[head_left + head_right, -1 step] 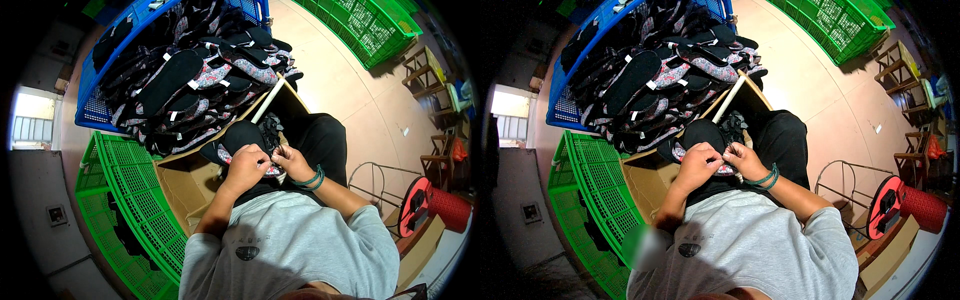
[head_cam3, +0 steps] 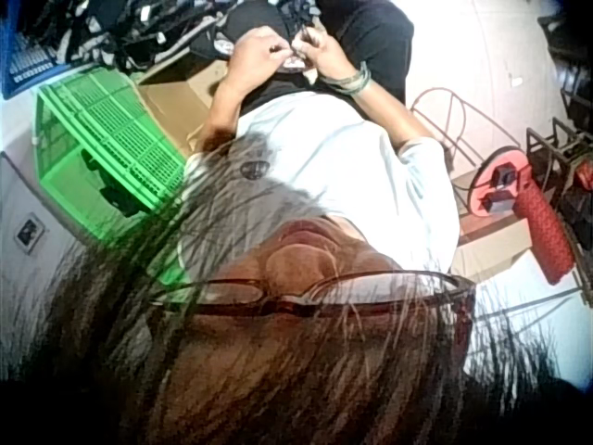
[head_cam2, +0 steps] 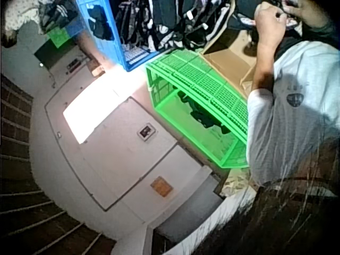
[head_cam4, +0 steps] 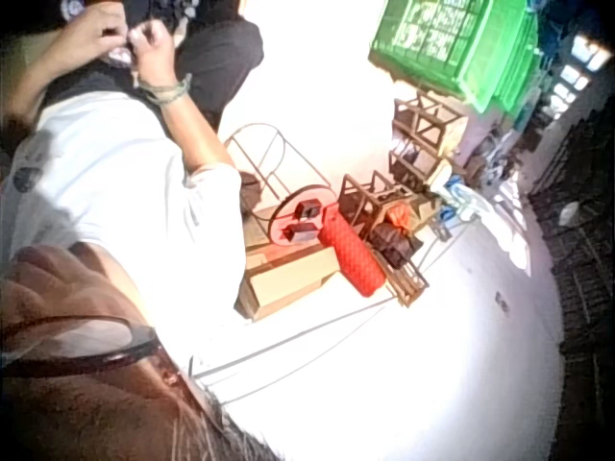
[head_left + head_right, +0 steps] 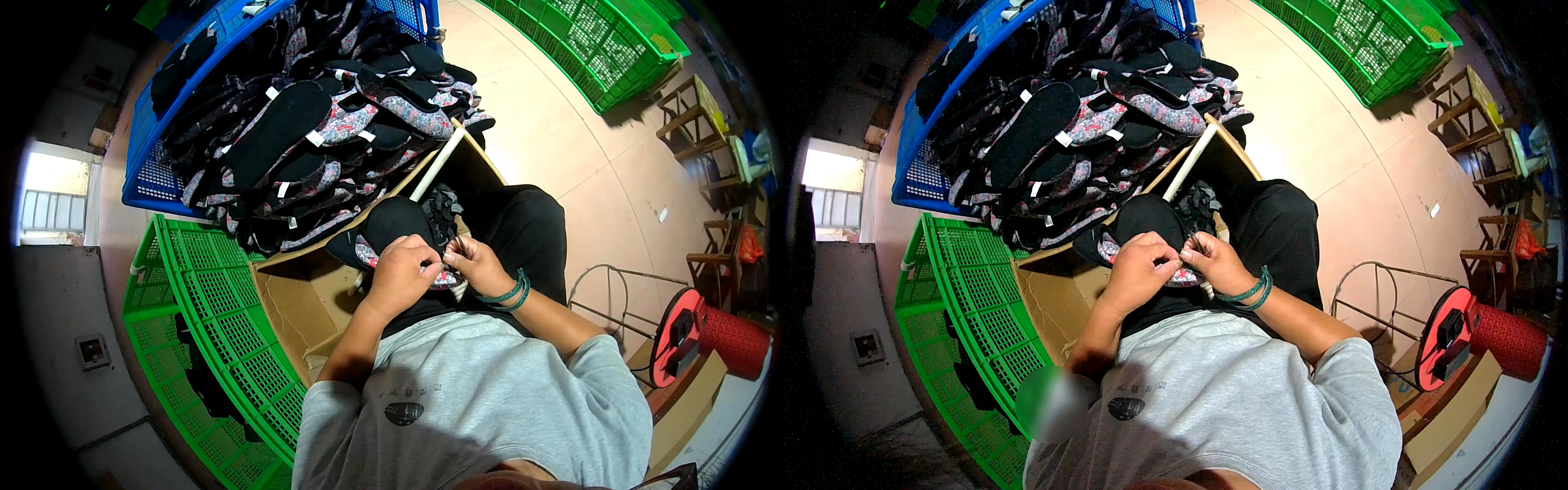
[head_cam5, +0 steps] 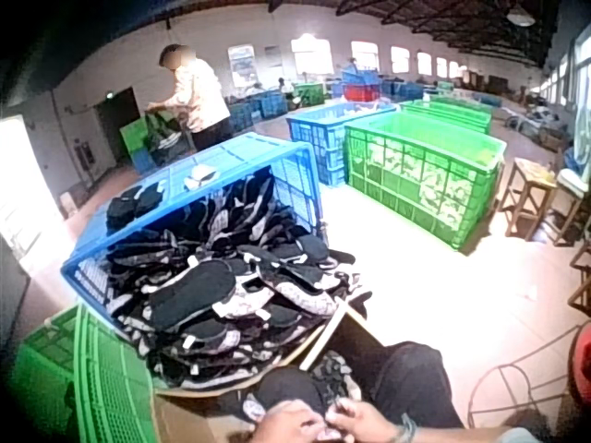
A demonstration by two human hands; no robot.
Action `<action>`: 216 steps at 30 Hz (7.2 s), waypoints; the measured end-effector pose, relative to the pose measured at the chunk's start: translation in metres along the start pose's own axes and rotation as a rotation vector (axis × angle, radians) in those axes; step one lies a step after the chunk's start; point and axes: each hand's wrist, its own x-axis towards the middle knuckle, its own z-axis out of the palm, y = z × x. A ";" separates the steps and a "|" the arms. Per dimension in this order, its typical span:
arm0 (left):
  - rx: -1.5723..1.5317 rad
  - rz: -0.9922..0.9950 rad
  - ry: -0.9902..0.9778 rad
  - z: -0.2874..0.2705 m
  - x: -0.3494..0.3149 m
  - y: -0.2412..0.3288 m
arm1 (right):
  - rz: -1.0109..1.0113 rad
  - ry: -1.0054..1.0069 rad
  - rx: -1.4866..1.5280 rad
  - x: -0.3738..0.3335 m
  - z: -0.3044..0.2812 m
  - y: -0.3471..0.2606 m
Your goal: The person sits on the floor and sews the upper fabric onto the sole of a slipper using a needle and thread. They handle multiple slippers from a blue crate, stitching the edges and occasionally adjusting the fabric. Another person briefly assists by sorting slippers in the background.
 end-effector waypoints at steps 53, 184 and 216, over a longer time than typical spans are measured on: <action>-0.883 -0.317 0.327 0.045 -0.001 -0.012 | -0.151 0.279 -0.090 -0.008 -0.041 -0.071; 1.001 -0.332 0.105 0.012 0.040 -0.106 | -0.199 0.021 -0.658 0.057 0.040 0.016; -1.467 -0.289 0.579 -0.003 -0.082 0.013 | 0.217 -0.509 0.048 -0.009 0.019 0.022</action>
